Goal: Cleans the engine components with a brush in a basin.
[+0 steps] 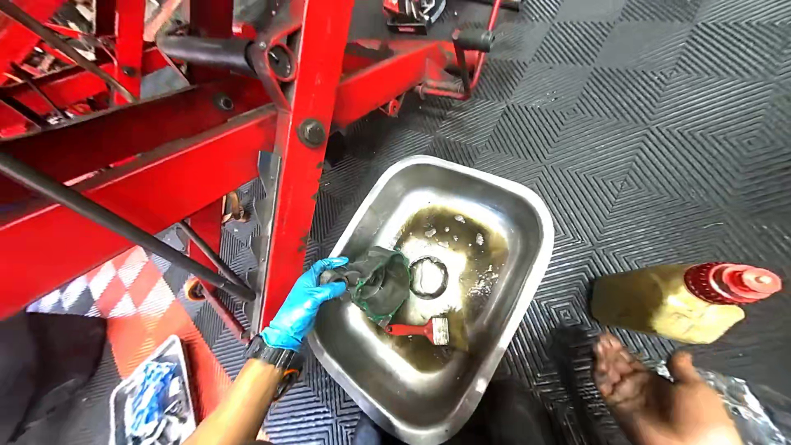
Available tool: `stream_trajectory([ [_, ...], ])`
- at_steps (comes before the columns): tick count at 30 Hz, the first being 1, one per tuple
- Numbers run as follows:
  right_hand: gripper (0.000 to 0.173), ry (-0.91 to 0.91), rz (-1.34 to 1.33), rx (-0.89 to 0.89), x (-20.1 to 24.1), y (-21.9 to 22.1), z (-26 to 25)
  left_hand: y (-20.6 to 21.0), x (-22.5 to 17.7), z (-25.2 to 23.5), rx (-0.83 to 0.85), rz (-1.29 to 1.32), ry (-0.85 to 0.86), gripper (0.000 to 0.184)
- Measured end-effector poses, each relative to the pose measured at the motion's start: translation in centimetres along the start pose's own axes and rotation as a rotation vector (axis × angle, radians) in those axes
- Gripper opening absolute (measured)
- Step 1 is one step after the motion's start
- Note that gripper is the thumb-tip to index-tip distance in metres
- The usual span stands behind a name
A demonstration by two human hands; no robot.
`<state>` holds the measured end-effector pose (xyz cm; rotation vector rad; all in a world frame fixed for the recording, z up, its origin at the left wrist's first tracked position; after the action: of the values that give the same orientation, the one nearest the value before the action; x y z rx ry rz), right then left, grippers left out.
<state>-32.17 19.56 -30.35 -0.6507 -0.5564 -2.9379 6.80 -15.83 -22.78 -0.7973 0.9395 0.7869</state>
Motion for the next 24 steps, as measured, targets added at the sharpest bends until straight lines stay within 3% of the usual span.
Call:
stream_trajectory([
  [1, 0.065, -0.107, 0.155, -0.017, -0.6, 1.2, 1.5, 0.7, -0.6, 0.4, 0.019, -0.043, 0.012, 0.055],
  [3, 0.03, -0.495, 0.576, 0.16, -1.4, 5.6, 4.7, 1.9, -1.2, 0.9, 0.021, -0.101, 0.025, 0.052],
  [4, 0.022, -0.699, 0.852, 0.322, -2.4, 8.7, 5.7, 2.3, -1.2, 0.9, 0.0, -0.12, 0.027, 0.048],
  [5, 0.026, -0.84, 1.183, 0.483, -4.3, 12.2, 5.8, 2.5, -1.1, 0.8, -0.035, -0.137, 0.021, 0.043],
  [8, 0.037, -0.825, 2.07, 0.911, -13.8, 20.7, 4.0, 3.1, -1.6, 1.1, -0.165, -0.231, -0.044, 0.035],
  [11, 0.047, -0.623, 2.59, 1.043, -20.8, 22.0, 0.6, 3.2, -1.7, 2.5, -0.281, -0.268, -0.064, 0.034],
  [16, 0.044, -0.525, 2.685, 1.011, -20.3, 20.7, -2.9, 1.8, -0.2, 2.7, -0.46, -0.121, -0.062, 0.024],
  [21, 0.054, -0.648, 2.602, 1.242, -21.5, 20.7, -3.7, 1.9, 0.0, 1.6, -0.494, -0.061, -0.023, 0.024],
  [24, 0.05, -0.531, 2.645, 1.171, -21.7, 20.6, -3.6, 1.6, 0.0, 0.7, -0.488, -0.023, -0.036, 0.023],
])
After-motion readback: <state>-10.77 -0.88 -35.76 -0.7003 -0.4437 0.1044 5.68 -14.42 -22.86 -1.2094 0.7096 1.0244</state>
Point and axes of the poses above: each hand's wrist, its own z-axis away from the middle knuckle, its own y-axis out of the palm, x = y × z, the point moved 7 cm from there along -z, towards the middle knuckle, and after that the axes turned 4 degrees about z, right-handed, at the moved point
